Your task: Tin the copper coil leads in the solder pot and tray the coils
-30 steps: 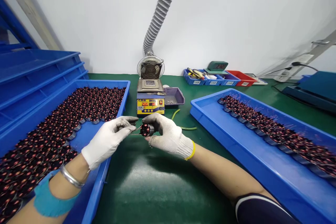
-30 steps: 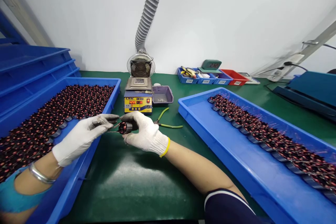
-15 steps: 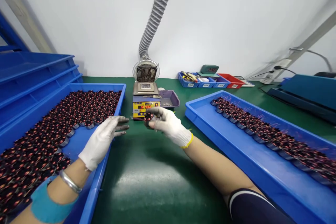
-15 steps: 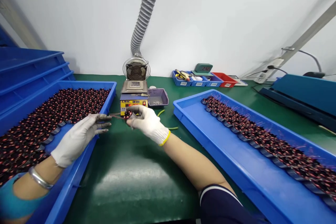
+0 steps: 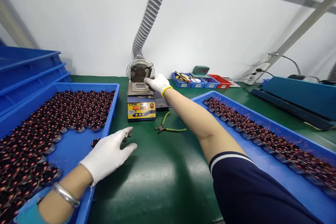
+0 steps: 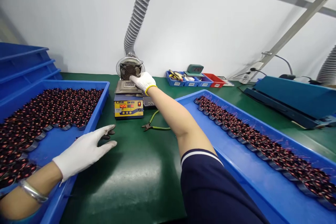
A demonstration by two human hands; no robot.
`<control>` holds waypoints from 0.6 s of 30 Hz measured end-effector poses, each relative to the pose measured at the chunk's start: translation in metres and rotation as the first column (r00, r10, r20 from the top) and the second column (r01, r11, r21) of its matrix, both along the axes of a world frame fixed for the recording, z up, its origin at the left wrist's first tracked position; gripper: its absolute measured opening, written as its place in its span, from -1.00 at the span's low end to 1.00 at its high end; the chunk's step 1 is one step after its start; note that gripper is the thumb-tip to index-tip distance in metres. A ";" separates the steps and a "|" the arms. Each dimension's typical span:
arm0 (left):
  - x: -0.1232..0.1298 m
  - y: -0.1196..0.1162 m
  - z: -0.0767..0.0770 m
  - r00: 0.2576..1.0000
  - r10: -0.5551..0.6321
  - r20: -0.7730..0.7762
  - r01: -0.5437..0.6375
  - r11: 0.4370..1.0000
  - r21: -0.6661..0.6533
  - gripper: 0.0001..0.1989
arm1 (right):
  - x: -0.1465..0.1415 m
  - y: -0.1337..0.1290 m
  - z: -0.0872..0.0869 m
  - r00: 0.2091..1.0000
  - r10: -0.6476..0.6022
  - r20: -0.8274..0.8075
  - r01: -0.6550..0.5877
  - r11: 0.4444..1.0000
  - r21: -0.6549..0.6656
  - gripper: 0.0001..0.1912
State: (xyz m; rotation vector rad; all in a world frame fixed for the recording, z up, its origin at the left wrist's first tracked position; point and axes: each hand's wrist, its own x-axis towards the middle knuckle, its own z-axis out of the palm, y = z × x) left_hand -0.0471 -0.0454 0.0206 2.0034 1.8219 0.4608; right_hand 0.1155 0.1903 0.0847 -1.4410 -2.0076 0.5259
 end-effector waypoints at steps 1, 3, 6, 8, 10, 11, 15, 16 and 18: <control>0.000 0.000 0.000 1.000 -0.002 -0.004 0.002 1.000 -0.001 -0.38 | -0.003 0.003 -0.001 1.000 -0.006 0.029 0.006 1.000 0.025 -0.60; 0.001 0.000 0.001 1.000 -0.007 -0.007 0.007 1.000 0.002 -0.38 | -0.008 0.008 -0.004 0.997 -0.021 0.074 0.017 0.998 0.058 -0.57; 0.002 0.000 0.002 1.000 -0.011 -0.002 0.011 1.000 0.006 -0.39 | -0.011 0.012 -0.007 0.991 -0.050 0.123 0.041 0.997 0.071 -0.54; 0.002 0.000 0.003 1.000 -0.010 0.004 0.010 1.000 0.005 -0.39 | -0.012 0.013 -0.007 0.988 -0.063 0.139 0.055 0.997 0.058 -0.52; 0.002 0.000 0.003 1.000 -0.006 0.014 0.005 1.000 0.006 -0.39 | -0.012 0.013 -0.007 0.989 -0.062 0.132 0.057 0.997 0.042 -0.53; 0.002 0.000 0.003 1.000 -0.004 0.020 0.004 1.000 0.005 -0.39 | -0.011 0.013 -0.006 0.991 -0.059 0.118 0.055 0.998 0.039 -0.53; 0.002 0.000 0.004 0.999 -0.004 0.051 0.004 1.000 -0.011 -0.39 | -0.006 0.012 -0.005 0.999 -0.039 0.006 0.039 0.999 0.017 -0.58; 0.002 0.000 0.004 0.998 -0.003 0.057 0.003 1.000 -0.010 -0.39 | -0.005 0.011 -0.004 0.999 -0.033 -0.038 0.033 0.999 -0.010 -0.58; 0.002 0.000 0.003 0.998 -0.001 0.064 0.001 1.000 -0.003 -0.39 | -0.001 0.010 -0.004 0.988 -0.026 -0.154 0.013 0.996 -0.085 -0.59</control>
